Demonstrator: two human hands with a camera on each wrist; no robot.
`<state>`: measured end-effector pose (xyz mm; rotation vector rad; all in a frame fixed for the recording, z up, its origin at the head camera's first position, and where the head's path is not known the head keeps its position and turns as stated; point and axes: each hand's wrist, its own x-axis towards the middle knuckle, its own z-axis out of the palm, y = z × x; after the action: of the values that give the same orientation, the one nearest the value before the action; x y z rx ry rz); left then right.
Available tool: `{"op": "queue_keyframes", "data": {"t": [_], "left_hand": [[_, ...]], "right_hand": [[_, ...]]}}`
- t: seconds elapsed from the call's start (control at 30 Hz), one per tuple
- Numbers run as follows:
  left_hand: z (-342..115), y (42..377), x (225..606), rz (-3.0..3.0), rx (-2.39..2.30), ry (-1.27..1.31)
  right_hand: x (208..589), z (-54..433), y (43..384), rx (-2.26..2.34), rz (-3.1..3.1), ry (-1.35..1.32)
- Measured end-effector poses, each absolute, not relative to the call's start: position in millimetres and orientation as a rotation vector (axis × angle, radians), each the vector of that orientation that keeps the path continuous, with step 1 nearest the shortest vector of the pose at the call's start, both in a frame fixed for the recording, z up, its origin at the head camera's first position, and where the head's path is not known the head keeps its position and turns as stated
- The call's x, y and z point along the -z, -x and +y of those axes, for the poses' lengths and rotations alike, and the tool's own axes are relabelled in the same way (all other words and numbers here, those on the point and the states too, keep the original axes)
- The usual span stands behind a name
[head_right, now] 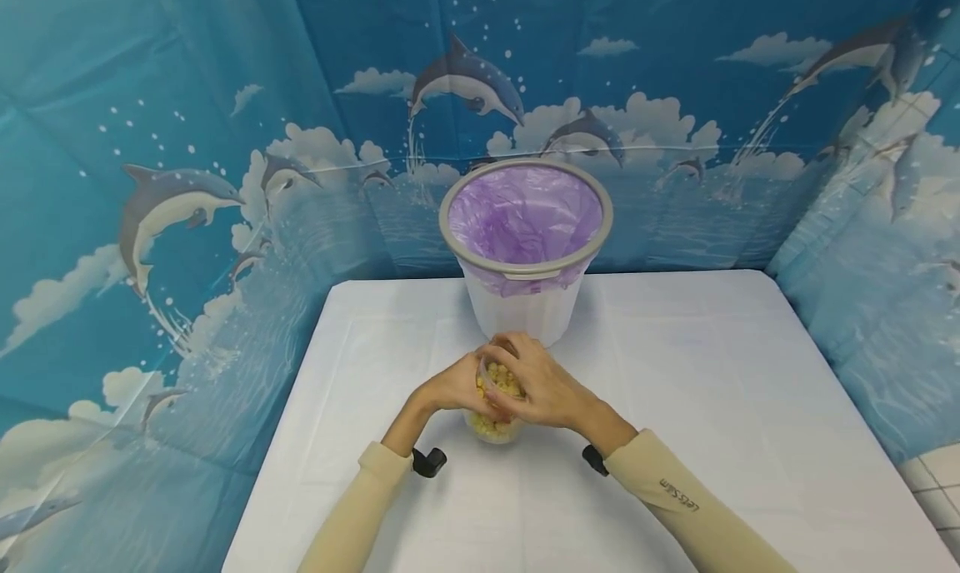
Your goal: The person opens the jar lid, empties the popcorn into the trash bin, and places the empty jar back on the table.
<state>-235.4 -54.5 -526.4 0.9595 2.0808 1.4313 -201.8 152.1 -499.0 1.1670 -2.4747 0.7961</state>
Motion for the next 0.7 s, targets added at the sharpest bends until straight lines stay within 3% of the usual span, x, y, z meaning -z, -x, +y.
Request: {"op": "queue_keyframes", "data": {"t": [0.1, 0.27, 0.37, 0.5, 0.7], "left_hand": [[-50.9, 233.1, 523.0, 2.249, -1.395, -0.907], [-29.9, 218.9, 522.4, 2.714, -1.175, -0.813], [-19.9, 212.2, 522.6, 2.823, -1.107, -0.820], [-30.7, 216.3, 522.6, 2.642, -1.267, -0.848], [-56.6, 234.4, 509.9, 2.097, -1.386, -1.032]], "right_hand": [[487.0, 150.8, 197.9, -0.759, -2.638, -1.028], [476.1, 130.9, 191.1, -0.711, -2.885, -0.454], [476.5, 120.1, 191.1, -0.616, -2.809, -0.292], [482.6, 121.7, 192.0, -0.551, -2.607, -0.466], [482.7, 147.6, 193.4, -0.575, -2.426, -1.066]]}}
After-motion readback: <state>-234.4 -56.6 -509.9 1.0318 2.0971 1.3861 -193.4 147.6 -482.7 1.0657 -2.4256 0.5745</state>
